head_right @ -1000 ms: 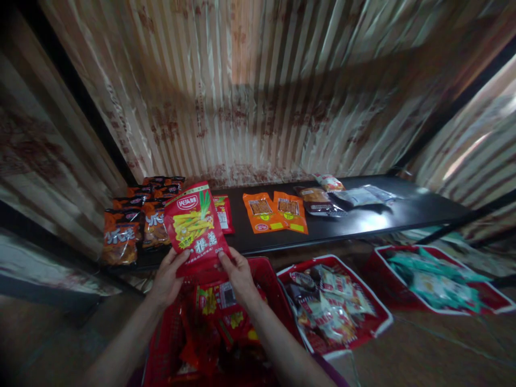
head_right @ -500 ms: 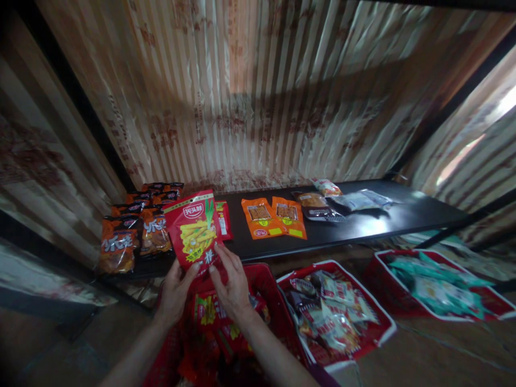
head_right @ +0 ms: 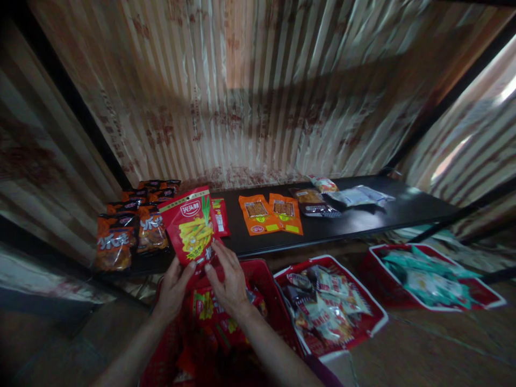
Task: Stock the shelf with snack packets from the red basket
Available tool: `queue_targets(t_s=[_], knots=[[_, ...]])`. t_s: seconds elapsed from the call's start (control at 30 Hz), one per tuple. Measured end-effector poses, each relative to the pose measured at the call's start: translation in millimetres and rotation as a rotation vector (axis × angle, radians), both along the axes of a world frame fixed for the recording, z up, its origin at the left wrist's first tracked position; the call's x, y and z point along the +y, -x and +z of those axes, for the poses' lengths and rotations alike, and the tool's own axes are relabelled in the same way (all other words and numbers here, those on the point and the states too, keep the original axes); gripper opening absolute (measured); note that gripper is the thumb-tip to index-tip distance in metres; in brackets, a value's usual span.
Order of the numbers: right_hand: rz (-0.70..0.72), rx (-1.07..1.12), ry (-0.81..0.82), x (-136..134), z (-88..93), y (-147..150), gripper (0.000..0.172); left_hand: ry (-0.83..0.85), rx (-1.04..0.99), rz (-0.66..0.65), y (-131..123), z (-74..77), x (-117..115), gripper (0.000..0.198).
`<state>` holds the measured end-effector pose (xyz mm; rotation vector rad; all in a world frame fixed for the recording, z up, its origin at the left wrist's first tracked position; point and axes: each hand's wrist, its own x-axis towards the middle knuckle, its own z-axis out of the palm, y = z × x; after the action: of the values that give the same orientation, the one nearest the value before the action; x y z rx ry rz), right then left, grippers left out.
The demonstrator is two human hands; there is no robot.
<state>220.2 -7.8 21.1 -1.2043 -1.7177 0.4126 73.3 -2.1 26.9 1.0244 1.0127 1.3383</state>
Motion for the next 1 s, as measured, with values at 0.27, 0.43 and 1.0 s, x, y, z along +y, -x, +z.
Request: queue_targets(t_s=[0.27,0.43,1.0], knots=[[-0.007,0.004,0.009,1,-4.1,0,0.048,0.052,-0.075,0.001,1,-1.5,1,0.044],[-0.025,0.042,0.030,1,-2.9,0,0.045,0.075,-0.100,-0.009,4,-2.7,3,0.045],[0.102,1.158,0.579,13,6.0,-5,0.049,0.118,-0.174,0.012,3,-12.3,8,0.077]])
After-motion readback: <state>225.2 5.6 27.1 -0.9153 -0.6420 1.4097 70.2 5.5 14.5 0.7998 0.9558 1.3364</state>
